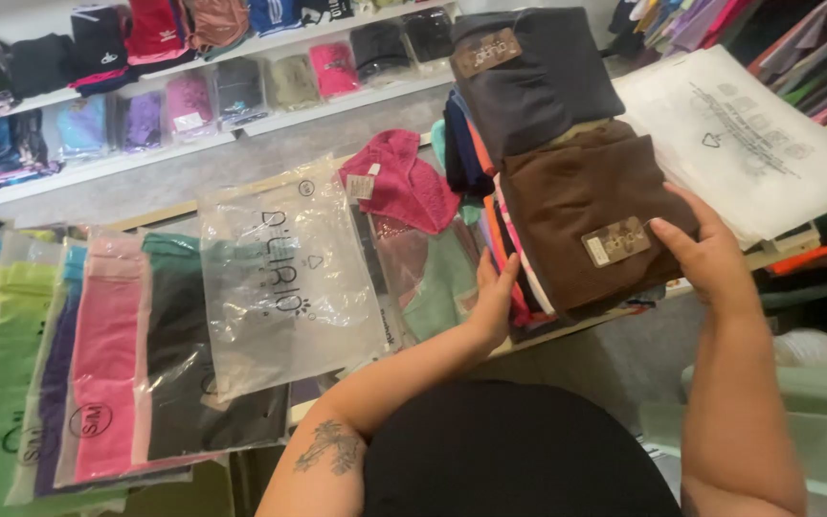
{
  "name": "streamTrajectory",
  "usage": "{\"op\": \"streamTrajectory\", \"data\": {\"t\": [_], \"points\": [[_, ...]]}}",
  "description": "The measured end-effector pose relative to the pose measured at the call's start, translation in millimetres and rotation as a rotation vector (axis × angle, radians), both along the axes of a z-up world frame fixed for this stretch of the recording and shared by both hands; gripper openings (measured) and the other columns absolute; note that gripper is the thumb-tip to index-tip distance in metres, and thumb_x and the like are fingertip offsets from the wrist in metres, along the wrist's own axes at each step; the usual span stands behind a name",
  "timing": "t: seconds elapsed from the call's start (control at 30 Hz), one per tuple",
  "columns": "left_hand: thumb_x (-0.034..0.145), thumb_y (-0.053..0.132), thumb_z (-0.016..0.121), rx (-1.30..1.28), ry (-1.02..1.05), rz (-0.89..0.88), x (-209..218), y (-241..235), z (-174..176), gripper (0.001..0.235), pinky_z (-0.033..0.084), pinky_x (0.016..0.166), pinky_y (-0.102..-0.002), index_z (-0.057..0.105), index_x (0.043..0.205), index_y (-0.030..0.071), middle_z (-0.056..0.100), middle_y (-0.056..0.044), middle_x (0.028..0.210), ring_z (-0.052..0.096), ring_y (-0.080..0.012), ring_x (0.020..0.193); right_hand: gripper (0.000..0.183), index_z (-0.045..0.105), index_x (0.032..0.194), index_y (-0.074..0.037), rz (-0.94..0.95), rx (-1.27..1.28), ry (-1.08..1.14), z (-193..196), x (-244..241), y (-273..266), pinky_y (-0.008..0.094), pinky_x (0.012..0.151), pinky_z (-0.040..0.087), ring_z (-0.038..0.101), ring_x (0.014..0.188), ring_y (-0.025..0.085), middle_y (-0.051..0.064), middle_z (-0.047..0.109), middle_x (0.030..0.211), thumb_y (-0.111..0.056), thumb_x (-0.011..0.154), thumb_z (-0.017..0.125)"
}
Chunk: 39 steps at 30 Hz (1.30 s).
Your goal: Bagging folded clothing items into plastic sleeves and organizing them on a counter
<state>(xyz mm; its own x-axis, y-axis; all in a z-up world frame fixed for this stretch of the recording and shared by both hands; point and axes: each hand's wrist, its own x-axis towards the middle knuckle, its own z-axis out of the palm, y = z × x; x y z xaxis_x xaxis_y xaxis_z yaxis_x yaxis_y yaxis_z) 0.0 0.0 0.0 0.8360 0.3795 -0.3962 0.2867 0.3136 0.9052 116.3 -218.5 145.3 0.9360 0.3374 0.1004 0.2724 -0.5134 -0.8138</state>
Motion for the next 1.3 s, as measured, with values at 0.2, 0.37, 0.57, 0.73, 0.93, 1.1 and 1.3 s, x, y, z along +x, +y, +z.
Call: {"op": "streamTrajectory", "data": {"t": [0.2, 0.37, 0.57, 0.73, 0.93, 1.1, 1.3], "points": [[0.085, 0.065, 0.05, 0.269, 0.015, -0.177, -18, 38, -15, 0.086, 0.016, 0.125, -0.053, 0.041, 0.153, 0.013, 0.017, -0.019, 0.169, 0.017, -0.0334, 0.157, 0.074, 0.049, 0.153, 0.021, -0.103, -0.3, -0.808, -14, -21, -18, 0.059, 0.117, 0.036, 0.046, 0.141, 0.054, 0.041, 0.049, 0.152, -0.018, 0.101, 0.084], [0.091, 0.029, 0.067, 0.905, -0.43, -0.134, -77, 103, -28, 0.026, 0.043, 0.112, -0.045, 0.072, 0.108, 0.01, 0.075, -0.013, 0.115, 0.066, -0.0293, 0.12, 0.028, 0.05, 0.123, 0.019, 0.193, 0.206, -1.02, 7, -118, 49, 0.064, 0.109, 0.047, 0.057, 0.118, 0.055, 0.041, 0.055, 0.126, -0.007, 0.112, 0.049], [0.076, 0.036, 0.084, 1.504, -0.222, -0.199, -175, 170, -27, 0.039, 0.046, 0.104, -0.051, 0.069, 0.107, 0.016, 0.069, -0.008, 0.117, 0.061, -0.033, 0.124, 0.028, 0.076, 0.114, -0.007, 0.568, 0.313, -0.511, -84, -118, 194, 0.044, 0.104, 0.05, 0.067, 0.115, 0.032, 0.012, 0.073, 0.12, -0.011, 0.086, 0.079], [0.079, 0.042, 0.08, 1.689, -0.144, -0.232, -198, 173, -93, 0.039, 0.049, 0.095, -0.046, 0.067, 0.107, 0.018, 0.067, -0.002, 0.114, 0.064, -0.027, 0.113, 0.047, 0.059, 0.136, 0.008, 0.62, 0.259, 0.009, -212, -94, 317, 0.054, 0.088, 0.056, 0.067, 0.105, 0.051, 0.034, 0.062, 0.119, -0.016, 0.097, 0.072], [0.083, 0.035, 0.071, 1.714, -0.372, -0.153, -214, 176, -71, 0.018, 0.052, 0.083, -0.038, 0.066, 0.092, 0.02, 0.069, 0.0, 0.104, 0.068, -0.0228, 0.101, 0.074, 0.04, 0.151, 0.009, 0.416, 0.336, 0.428, -227, -91, 401, 0.046, 0.092, 0.057, 0.066, 0.113, 0.041, 0.035, 0.059, 0.13, -0.02, 0.095, 0.079], [0.09, 0.015, 0.075, 1.143, -0.598, -0.153, -243, 212, 12, 0.018, 0.056, 0.087, -0.05, 0.068, 0.103, 0.005, 0.069, -0.02, 0.107, 0.069, -0.0429, 0.105, 0.043, 0.067, 0.137, -0.011, 0.519, 0.307, 0.161, -171, -85, 392, 0.044, 0.084, 0.058, 0.07, 0.105, 0.03, 0.02, 0.073, 0.116, -0.01, 0.095, 0.074], [0.086, 0.014, 0.079, 1.347, -0.597, 0.203, -235, 280, 57, 0.021, 0.054, 0.098, -0.043, 0.075, 0.106, 0.014, 0.072, -0.008, 0.113, 0.069, -0.0316, 0.111, 0.038, 0.077, 0.125, -0.011, 0.503, 0.287, -0.184, -56, -117, 338, 0.036, 0.079, 0.057, 0.071, 0.091, 0.026, 0.015, 0.074, 0.1, -0.013, 0.088, 0.084]]}}
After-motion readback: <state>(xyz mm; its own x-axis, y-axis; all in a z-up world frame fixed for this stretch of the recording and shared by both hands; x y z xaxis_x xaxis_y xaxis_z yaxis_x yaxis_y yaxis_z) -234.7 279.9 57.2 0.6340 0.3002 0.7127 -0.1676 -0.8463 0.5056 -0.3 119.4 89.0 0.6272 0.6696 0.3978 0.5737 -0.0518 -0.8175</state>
